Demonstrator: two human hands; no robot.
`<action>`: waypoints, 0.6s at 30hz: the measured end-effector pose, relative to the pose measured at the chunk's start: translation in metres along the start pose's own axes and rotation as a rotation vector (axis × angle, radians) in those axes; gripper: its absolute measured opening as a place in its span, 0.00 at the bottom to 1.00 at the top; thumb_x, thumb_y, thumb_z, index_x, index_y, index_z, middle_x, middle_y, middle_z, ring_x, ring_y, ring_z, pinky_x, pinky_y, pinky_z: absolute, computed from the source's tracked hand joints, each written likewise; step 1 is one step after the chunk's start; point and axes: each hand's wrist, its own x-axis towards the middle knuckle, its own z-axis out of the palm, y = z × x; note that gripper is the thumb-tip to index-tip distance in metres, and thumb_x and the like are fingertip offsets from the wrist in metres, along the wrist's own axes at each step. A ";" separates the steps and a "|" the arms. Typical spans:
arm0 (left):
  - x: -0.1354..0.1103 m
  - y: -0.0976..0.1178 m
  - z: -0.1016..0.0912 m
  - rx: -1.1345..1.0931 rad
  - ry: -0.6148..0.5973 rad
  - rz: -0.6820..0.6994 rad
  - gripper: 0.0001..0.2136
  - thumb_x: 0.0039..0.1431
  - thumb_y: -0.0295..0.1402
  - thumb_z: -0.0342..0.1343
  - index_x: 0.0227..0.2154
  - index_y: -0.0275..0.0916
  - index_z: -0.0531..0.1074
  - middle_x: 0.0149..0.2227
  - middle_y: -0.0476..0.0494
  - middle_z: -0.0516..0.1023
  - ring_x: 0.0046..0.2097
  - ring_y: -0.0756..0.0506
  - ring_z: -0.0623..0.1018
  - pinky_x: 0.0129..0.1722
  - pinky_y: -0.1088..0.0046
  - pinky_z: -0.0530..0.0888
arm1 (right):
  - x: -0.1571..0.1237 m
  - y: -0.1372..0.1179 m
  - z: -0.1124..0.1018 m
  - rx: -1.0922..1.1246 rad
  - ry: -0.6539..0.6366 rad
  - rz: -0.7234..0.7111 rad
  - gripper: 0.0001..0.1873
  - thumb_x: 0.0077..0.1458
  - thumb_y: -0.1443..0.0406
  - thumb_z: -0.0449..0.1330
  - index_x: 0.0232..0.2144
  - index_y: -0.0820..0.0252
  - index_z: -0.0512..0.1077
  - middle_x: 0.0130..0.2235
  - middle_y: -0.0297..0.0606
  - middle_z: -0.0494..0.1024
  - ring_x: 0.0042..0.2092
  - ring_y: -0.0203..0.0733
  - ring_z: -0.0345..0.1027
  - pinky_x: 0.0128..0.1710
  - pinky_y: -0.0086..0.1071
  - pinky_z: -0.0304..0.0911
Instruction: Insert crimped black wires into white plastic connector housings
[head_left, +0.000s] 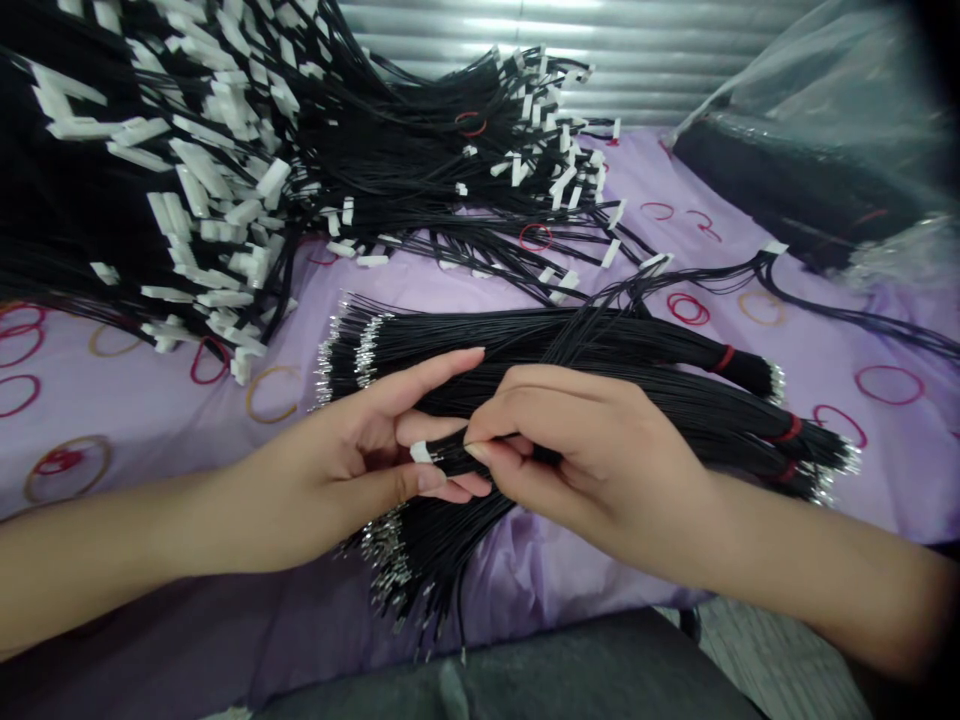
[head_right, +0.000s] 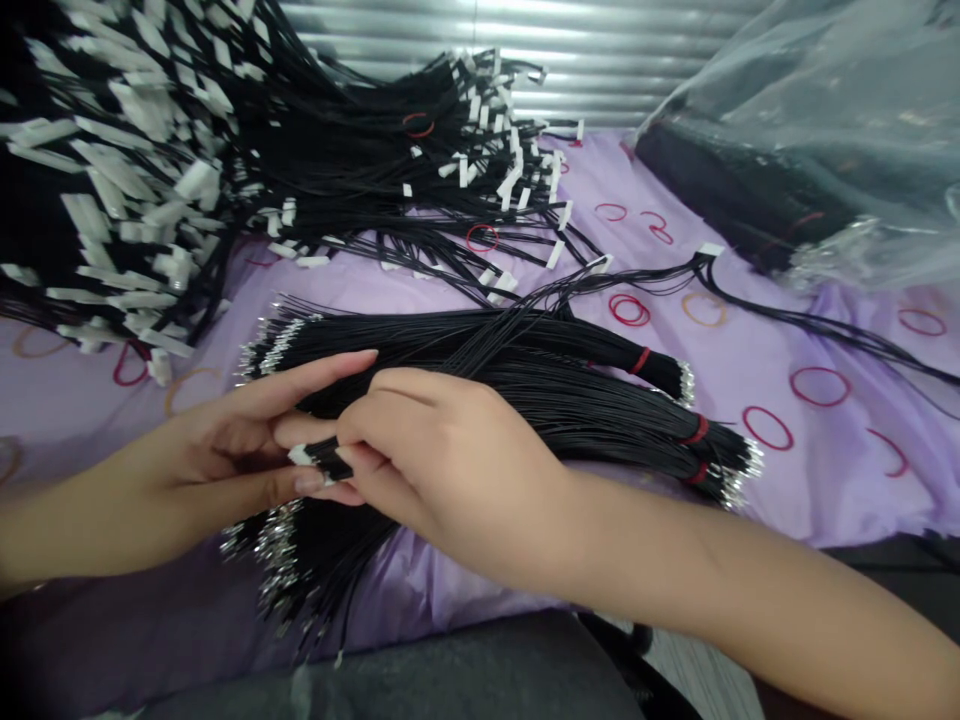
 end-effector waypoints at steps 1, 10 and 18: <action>0.001 0.001 0.000 -0.003 0.001 -0.002 0.32 0.63 0.11 0.49 0.61 0.55 0.67 0.51 0.53 0.83 0.48 0.52 0.83 0.50 0.82 0.76 | 0.000 0.001 0.000 0.012 0.004 -0.002 0.09 0.62 0.73 0.57 0.29 0.71 0.74 0.28 0.34 0.70 0.30 0.29 0.60 0.31 0.23 0.58; 0.000 -0.006 -0.004 -0.047 -0.002 -0.023 0.33 0.64 0.13 0.51 0.63 0.57 0.64 0.50 0.51 0.84 0.47 0.49 0.84 0.51 0.75 0.78 | -0.002 0.007 0.003 -0.026 0.006 -0.046 0.11 0.63 0.72 0.55 0.30 0.73 0.75 0.27 0.36 0.70 0.30 0.31 0.60 0.30 0.25 0.58; 0.000 -0.011 -0.005 -0.098 0.009 -0.054 0.32 0.65 0.15 0.51 0.66 0.53 0.60 0.51 0.48 0.83 0.47 0.48 0.84 0.51 0.71 0.79 | 0.000 0.010 0.003 -0.048 -0.001 -0.034 0.09 0.63 0.71 0.56 0.33 0.72 0.74 0.27 0.33 0.68 0.29 0.29 0.60 0.29 0.23 0.58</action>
